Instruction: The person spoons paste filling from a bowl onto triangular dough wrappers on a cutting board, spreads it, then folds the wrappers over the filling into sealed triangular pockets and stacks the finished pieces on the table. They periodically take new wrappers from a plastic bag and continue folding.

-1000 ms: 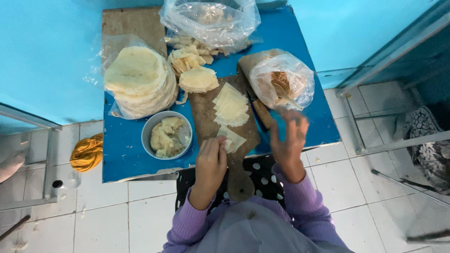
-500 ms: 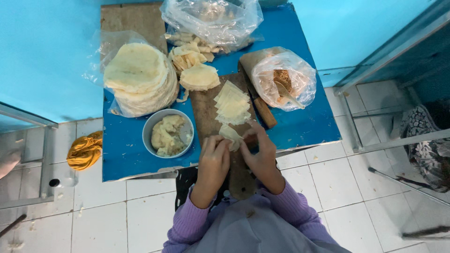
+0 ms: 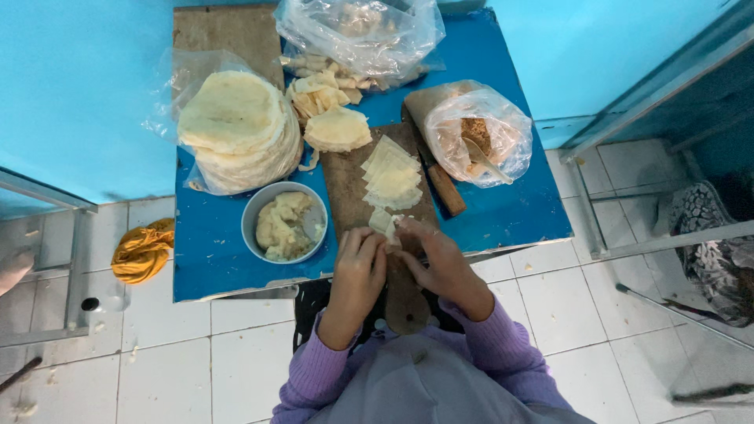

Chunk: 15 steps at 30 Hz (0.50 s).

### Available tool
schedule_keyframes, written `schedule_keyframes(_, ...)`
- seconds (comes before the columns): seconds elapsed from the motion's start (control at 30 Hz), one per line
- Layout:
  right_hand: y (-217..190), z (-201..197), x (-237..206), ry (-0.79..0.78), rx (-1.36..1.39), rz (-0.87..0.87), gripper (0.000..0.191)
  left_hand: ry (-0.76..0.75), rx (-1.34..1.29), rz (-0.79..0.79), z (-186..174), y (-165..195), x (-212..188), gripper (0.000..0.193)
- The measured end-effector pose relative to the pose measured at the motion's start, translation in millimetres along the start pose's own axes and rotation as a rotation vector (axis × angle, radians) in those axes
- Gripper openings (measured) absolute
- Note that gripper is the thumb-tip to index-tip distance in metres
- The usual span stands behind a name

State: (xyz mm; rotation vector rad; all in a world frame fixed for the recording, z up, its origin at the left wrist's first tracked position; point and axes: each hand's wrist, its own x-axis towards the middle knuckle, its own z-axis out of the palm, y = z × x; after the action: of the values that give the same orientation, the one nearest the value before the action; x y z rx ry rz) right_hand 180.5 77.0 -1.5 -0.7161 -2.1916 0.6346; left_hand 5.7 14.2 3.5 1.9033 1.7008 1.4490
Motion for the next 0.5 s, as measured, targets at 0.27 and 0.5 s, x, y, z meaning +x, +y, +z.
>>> schedule_keyframes(0.27, 4.0, -8.9, 18.7, -0.067, -0.154, -0.194, 0.057, -0.046, -0.063, 0.040, -14.3, 4.5, 3.0, 0.023)
schedule_keyframes(0.5, 11.2, -16.6, 29.8, -0.111, 0.058, -0.165, 0.065, -0.026, -0.024, -0.027, -6.2, 1.4, 3.8, 0.010)
